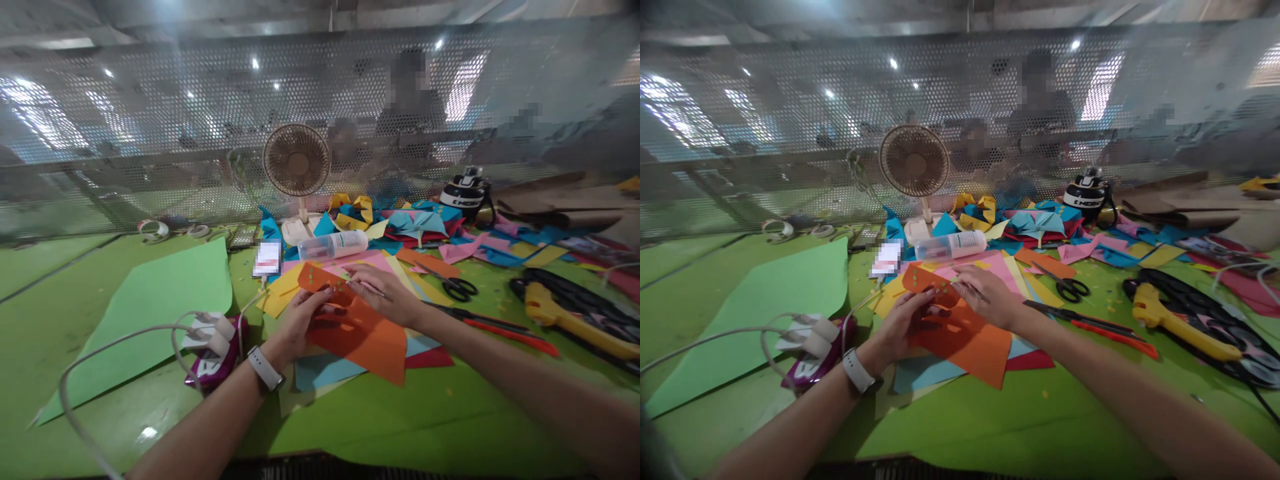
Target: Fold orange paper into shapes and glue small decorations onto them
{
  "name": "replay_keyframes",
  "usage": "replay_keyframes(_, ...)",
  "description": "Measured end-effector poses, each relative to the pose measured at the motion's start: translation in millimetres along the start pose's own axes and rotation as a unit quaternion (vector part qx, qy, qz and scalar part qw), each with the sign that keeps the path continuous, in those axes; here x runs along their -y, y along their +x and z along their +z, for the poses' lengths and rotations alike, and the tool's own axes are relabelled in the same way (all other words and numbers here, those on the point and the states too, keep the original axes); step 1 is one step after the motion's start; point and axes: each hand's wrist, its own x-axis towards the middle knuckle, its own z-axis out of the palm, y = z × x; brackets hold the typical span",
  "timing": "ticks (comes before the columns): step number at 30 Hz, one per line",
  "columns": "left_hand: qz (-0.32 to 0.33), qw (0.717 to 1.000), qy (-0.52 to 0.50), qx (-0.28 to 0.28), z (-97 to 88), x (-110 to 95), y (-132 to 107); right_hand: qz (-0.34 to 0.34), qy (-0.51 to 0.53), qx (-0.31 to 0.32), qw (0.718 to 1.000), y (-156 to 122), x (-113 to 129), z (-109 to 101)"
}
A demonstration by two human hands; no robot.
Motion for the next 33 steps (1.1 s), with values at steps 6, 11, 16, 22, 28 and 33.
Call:
replay_keyframes(6, 0.006, 1.0, 0.018, 0.022, -2.0, -1.3, 2.6, 0.034, 0.005, 0.003, 0.999, 3.0, -6.8, -4.1)
replay_keyframes(11, 0.025, 1.0, 0.009, -0.001, -5.7, -0.4, 6.9, 0.002, -0.12, 0.056, 0.991, 4.1, -40.4, -21.8)
replay_keyframes(16, 0.026, 1.0, -0.002, 0.013, -9.9, -0.6, 8.5, 0.014, -0.185, 0.15, 0.971, -5.0, -73.3, -32.4)
replay_keyframes(22, 0.031, 0.999, -0.016, 0.024, -11.1, -2.7, 9.4, 0.035, -0.19, 0.171, 0.966, -5.1, -77.7, -37.4)
replay_keyframes(28, 0.04, 0.999, -0.013, 0.018, -12.5, -1.5, 10.7, 0.053, -0.187, 0.154, 0.969, 2.9, -66.5, -61.5)
replay_keyframes(33, 0.042, 0.999, -0.008, 0.021, -12.1, -1.9, 11.5, 0.093, -0.201, 0.175, 0.959, -8.1, -51.2, -86.7)
